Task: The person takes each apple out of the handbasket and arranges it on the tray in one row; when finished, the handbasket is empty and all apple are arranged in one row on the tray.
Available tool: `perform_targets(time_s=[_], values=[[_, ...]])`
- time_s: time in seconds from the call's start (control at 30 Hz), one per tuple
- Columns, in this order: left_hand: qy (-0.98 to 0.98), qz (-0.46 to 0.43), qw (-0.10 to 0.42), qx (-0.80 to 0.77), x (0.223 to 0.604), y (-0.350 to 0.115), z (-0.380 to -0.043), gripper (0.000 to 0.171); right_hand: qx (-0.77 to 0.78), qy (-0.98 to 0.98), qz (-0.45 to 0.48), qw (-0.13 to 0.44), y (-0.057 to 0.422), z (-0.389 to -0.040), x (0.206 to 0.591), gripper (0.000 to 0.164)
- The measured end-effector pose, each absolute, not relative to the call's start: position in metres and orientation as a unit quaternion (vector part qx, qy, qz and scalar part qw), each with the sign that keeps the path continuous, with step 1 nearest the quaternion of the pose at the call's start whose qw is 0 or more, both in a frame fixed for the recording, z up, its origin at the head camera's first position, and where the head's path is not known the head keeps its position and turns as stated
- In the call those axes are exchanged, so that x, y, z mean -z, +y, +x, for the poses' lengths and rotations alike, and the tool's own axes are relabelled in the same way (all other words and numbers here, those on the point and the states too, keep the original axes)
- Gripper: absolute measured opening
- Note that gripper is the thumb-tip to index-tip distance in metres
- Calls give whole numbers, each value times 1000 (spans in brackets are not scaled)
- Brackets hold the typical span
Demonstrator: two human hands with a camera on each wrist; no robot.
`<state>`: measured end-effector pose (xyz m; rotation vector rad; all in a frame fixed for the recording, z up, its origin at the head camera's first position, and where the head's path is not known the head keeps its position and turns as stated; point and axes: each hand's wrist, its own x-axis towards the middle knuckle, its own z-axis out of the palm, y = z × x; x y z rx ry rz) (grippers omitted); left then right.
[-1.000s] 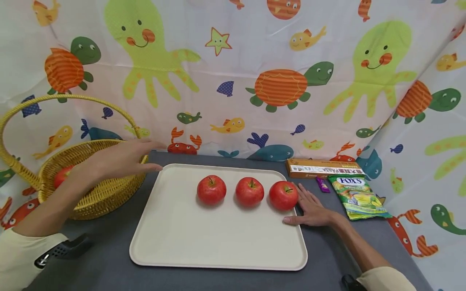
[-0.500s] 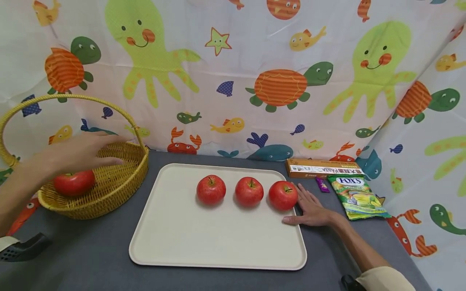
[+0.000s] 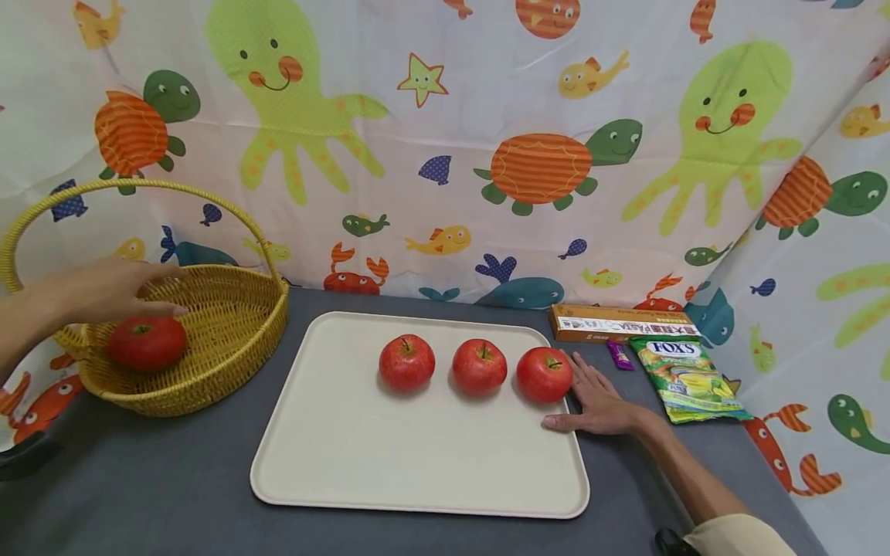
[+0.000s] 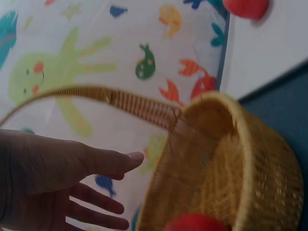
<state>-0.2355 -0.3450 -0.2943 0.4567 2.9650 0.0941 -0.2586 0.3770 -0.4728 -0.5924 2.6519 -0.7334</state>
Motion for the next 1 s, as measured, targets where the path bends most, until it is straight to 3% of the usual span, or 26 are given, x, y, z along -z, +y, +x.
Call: perform_targets(time_s=[0.23, 0.6, 1.0], values=[[983, 134, 110, -54, 313, -375, -244, 69, 264, 927, -211, 163, 380, -260, 477, 107], [969, 126, 208, -52, 335, -380, -249, 95, 251, 933, -199, 165, 379, -260, 475, 108], [982, 137, 118, -50, 340, -372, -247, 85, 258, 931, -202, 162, 382, -259, 478, 110]])
